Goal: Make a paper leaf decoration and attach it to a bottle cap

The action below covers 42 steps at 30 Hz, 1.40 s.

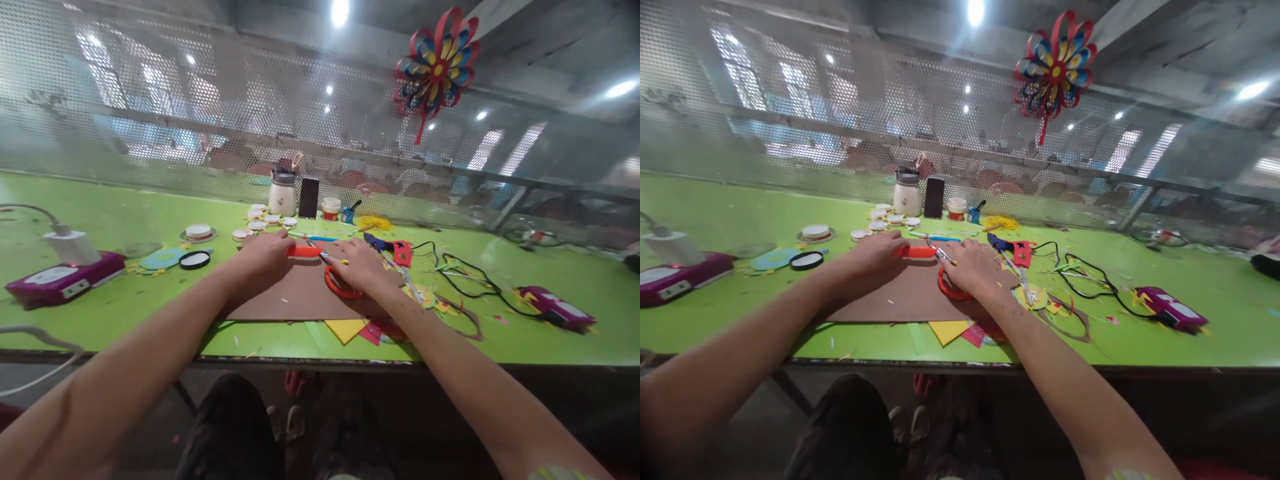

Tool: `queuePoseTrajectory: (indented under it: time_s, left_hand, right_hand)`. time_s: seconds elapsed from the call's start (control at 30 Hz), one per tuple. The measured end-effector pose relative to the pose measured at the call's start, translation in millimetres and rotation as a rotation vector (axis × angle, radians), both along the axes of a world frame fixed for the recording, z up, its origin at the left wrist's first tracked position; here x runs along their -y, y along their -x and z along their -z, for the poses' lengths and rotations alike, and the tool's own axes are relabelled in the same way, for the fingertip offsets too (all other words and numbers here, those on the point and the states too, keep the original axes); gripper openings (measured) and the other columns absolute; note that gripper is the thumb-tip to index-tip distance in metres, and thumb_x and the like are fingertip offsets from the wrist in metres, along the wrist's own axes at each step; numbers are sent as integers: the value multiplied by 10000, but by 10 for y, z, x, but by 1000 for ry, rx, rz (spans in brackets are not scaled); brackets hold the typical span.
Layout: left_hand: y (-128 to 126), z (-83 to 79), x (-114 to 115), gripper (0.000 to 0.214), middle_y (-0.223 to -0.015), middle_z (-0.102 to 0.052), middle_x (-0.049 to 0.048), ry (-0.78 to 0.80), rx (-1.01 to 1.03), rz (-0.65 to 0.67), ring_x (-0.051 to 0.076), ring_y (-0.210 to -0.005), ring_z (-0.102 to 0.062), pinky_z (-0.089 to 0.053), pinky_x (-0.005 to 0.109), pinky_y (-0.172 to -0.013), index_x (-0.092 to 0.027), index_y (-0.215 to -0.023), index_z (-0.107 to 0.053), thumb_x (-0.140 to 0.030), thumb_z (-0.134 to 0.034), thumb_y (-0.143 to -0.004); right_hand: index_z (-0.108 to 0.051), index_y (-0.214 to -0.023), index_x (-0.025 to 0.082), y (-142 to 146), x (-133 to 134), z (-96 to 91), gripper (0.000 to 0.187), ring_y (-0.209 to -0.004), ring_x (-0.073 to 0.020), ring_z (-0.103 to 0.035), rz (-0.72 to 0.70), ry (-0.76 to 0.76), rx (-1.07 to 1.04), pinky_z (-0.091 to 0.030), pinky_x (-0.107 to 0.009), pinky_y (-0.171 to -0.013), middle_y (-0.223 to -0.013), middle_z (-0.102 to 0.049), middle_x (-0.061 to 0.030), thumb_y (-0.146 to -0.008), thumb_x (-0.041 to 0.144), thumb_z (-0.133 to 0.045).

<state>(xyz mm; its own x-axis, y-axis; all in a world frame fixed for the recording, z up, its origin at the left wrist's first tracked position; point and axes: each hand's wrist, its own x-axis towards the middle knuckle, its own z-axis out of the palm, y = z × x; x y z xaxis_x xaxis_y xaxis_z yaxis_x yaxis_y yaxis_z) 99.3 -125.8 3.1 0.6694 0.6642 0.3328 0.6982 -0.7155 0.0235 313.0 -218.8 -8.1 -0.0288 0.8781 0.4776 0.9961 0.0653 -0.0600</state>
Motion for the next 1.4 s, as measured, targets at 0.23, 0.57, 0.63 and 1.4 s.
queuePoseTrajectory:
  time_s: [0.23,0.57,0.63,1.4]
  left_hand:
    - [-189,49,15,331,-1008,-601,76,-45,-32,319,199,-793,-594,-438,296,-701,-232,-1125,-615,-291,-536,-809]
    - [-116,-166,201,358,-1073,-613,98,-231,501,268,221,-975,-577,-458,343,-873,-149,-1109,-607,-181,-519,-763]
    - [-85,-195,150,233,-894,-644,66,-157,726,157,194,-839,-594,-484,325,-789,-145,-921,-642,-170,-509,-731]
    - [-243,17,29,115,-834,-741,112,1231,1091,251,186,-787,-688,-512,367,-867,-99,-819,-719,-166,-672,-739]
  right_hand:
    - [-551,-1273,184,58,20,26,437,-1078,-291,-468,-184,2,160,-357,-397,-927,-1216,-593,-121,-880,377,-554]
    - [-673,-1048,175,83,46,-46,252,-1036,-310,-538,-96,56,-192,-365,-404,-894,-1088,-674,-135,-855,306,-580]
    - [-688,-1010,182,79,50,-81,248,-969,-287,-579,-76,46,-290,-402,-367,-847,-1034,-693,-117,-862,344,-573]
    - [-585,-801,178,101,-58,144,314,-389,-68,-456,-527,488,-1349,-330,-166,-349,-564,-577,36,-785,486,-643]
